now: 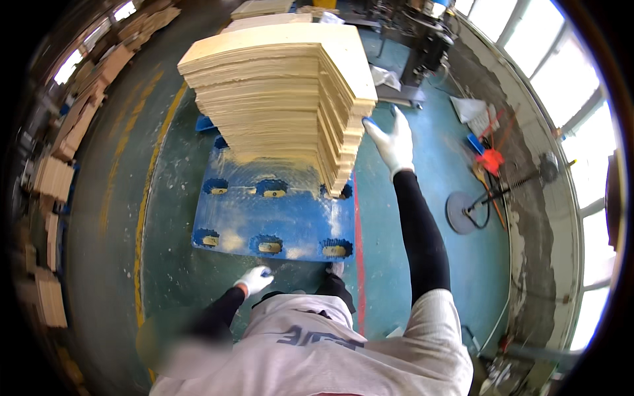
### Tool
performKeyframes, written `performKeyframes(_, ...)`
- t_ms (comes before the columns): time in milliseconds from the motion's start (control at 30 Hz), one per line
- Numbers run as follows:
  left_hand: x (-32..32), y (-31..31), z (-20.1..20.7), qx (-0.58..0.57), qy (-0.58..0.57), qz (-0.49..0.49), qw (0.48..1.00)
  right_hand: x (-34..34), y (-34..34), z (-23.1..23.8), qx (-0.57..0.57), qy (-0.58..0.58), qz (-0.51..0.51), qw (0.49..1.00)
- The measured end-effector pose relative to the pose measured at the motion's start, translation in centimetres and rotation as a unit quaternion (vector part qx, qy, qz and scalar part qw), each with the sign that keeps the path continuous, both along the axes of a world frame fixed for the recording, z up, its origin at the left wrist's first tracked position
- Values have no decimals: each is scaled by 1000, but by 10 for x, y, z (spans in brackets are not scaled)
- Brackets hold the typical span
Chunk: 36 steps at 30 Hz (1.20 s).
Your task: The person uses a heavy industrial stapling machine to join L-shaped plywood pieces together, moving them from a stack onto the machine bed and then placing the finished pieces into a separate pile.
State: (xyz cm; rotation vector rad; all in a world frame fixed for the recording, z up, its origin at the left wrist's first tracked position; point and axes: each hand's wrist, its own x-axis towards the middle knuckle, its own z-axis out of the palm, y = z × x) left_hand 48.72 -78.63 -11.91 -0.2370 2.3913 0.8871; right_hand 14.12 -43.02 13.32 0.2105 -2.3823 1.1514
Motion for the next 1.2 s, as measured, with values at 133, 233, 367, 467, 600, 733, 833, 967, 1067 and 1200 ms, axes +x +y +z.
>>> performKeyframes(133,13,33,29,36,-34,190,980,-143,-24,9,146,-68,-19,987)
performKeyframes(233,18,59,22,55,-14,267,962,-188,-38,2,187,-163,37,968)
performKeyframes(367,3,93,24,118,-52,284,950,-213,-32,-8,192,-151,92,965)
performKeyframes(467,-13,98,20,136,-43,247,958,-203,-24,6,216,-83,129,964)
performKeyframes(600,-32,105,21,191,12,283,940,-152,8,68,116,-200,151,961)
performKeyframes(733,-73,91,41,158,47,113,980,-91,76,97,253,49,91,962)
performKeyframes(833,-100,71,90,177,155,70,969,-26,79,133,332,105,42,937)
performKeyframes(967,-107,14,134,224,366,124,894,64,14,173,423,127,43,896)
performKeyframes(1067,-110,-40,199,145,511,109,840,118,-49,159,510,161,97,840)
performKeyframes(1200,-130,-73,224,132,523,97,836,147,-71,13,603,105,225,758)
